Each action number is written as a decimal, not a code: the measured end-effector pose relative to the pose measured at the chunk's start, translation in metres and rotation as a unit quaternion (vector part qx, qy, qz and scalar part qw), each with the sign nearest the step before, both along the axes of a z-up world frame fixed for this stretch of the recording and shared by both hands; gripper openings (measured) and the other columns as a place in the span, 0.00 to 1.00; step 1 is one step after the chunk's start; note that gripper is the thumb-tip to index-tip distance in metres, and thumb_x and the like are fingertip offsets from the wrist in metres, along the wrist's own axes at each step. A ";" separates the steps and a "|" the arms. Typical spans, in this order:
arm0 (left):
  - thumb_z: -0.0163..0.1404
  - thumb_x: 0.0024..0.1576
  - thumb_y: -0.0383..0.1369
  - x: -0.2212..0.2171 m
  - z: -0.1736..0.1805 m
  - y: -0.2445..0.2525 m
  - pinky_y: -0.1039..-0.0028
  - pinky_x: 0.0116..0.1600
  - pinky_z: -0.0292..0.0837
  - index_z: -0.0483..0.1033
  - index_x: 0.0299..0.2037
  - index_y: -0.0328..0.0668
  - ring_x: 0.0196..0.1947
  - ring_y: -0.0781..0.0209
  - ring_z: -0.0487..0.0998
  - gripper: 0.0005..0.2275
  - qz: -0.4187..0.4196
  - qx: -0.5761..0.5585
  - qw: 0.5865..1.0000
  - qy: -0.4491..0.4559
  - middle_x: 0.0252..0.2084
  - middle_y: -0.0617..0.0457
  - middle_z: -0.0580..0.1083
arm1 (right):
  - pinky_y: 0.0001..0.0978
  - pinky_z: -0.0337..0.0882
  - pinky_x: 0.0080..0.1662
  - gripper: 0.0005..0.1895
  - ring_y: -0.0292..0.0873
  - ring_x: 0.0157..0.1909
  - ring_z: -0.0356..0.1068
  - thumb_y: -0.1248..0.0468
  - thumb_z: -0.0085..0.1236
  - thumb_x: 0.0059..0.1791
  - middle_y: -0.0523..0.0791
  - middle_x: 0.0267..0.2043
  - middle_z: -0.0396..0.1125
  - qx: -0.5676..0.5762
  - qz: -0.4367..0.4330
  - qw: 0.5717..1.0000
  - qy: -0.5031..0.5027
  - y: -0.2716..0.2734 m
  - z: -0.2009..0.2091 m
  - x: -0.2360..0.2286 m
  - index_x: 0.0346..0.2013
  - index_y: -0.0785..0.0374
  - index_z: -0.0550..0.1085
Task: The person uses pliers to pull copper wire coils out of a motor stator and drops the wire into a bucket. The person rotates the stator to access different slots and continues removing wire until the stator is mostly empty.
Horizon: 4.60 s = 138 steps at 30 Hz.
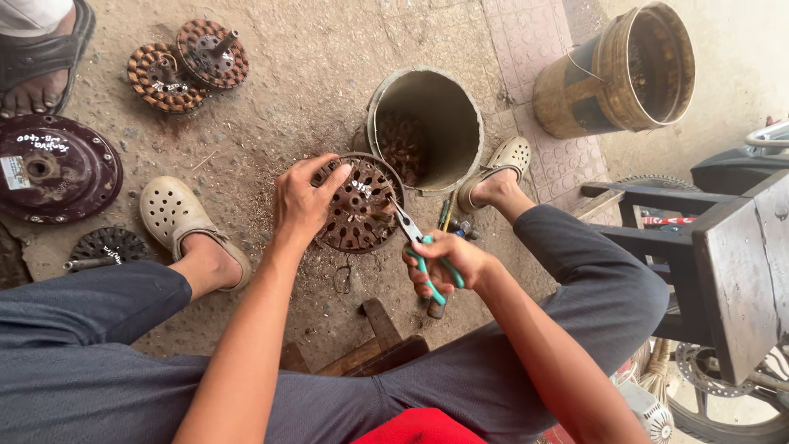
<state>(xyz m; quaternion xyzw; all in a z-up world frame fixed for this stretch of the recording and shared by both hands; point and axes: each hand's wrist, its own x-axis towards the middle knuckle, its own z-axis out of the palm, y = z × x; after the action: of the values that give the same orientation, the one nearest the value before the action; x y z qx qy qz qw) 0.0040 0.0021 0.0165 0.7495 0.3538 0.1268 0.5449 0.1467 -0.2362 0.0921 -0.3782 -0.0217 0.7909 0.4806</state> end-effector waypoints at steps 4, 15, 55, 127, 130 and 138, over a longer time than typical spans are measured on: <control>0.51 0.56 0.58 0.001 0.001 0.001 0.54 0.54 0.75 0.79 0.56 0.47 0.51 0.45 0.80 0.27 0.015 0.004 1.000 0.015 0.53 0.41 0.78 | 0.34 0.71 0.28 0.11 0.44 0.24 0.70 0.59 0.50 0.55 0.47 0.25 0.71 -0.091 0.104 0.866 -0.481 0.006 0.011 -0.026 0.34 0.64 0.72; 0.52 0.58 0.55 0.001 -0.014 -0.003 0.55 0.52 0.78 0.79 0.56 0.48 0.51 0.45 0.80 0.24 0.009 0.015 1.000 0.016 0.55 0.39 0.77 | 0.40 0.72 0.35 0.09 0.40 0.32 0.70 0.66 0.50 0.56 0.50 0.31 0.70 -0.070 -0.089 0.652 -0.750 0.003 0.014 0.032 0.35 0.70 0.71; 0.53 0.59 0.50 0.009 0.000 0.002 0.57 0.46 0.75 0.80 0.52 0.39 0.48 0.45 0.79 0.22 0.012 0.106 0.994 -0.012 0.52 0.38 0.78 | 0.35 0.70 0.34 0.14 0.45 0.31 0.74 0.58 0.53 0.52 0.49 0.31 0.74 -0.138 0.197 0.716 -0.656 0.036 0.088 -0.024 0.46 0.65 0.73; 0.55 0.44 0.26 -0.043 0.050 -0.034 0.73 0.19 0.52 0.63 0.22 0.44 0.12 0.68 0.59 0.10 -0.101 -0.400 0.904 0.116 0.15 0.61 0.61 | 0.27 0.69 0.26 0.32 0.33 0.26 0.66 0.67 0.60 0.47 0.42 0.32 0.67 -0.172 -0.280 0.835 -0.442 -0.033 0.036 -0.040 0.65 0.63 0.64; 0.54 0.45 0.26 -0.043 0.053 -0.027 0.76 0.19 0.48 0.60 0.22 0.48 0.12 0.72 0.55 0.11 -0.089 -0.488 0.859 0.130 0.16 0.63 0.58 | 0.27 0.69 0.27 0.32 0.33 0.26 0.67 0.67 0.60 0.48 0.43 0.30 0.67 -0.169 -0.253 0.838 -0.454 -0.028 0.035 -0.041 0.66 0.65 0.65; 0.54 0.46 0.23 -0.039 0.056 -0.031 0.76 0.18 0.51 0.60 0.21 0.46 0.11 0.69 0.60 0.13 -0.137 -0.407 0.900 0.080 0.15 0.60 0.61 | 0.27 0.70 0.26 0.32 0.34 0.26 0.68 0.67 0.60 0.47 0.42 0.30 0.68 -0.163 -0.281 0.835 -0.444 -0.029 0.037 -0.040 0.65 0.65 0.64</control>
<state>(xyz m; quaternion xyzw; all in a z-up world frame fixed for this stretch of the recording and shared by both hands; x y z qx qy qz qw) -0.0347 -0.0290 0.0728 0.5112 0.3108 -0.1640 0.7843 0.1068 -0.2650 0.1293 -0.7513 0.0032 0.3610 0.5525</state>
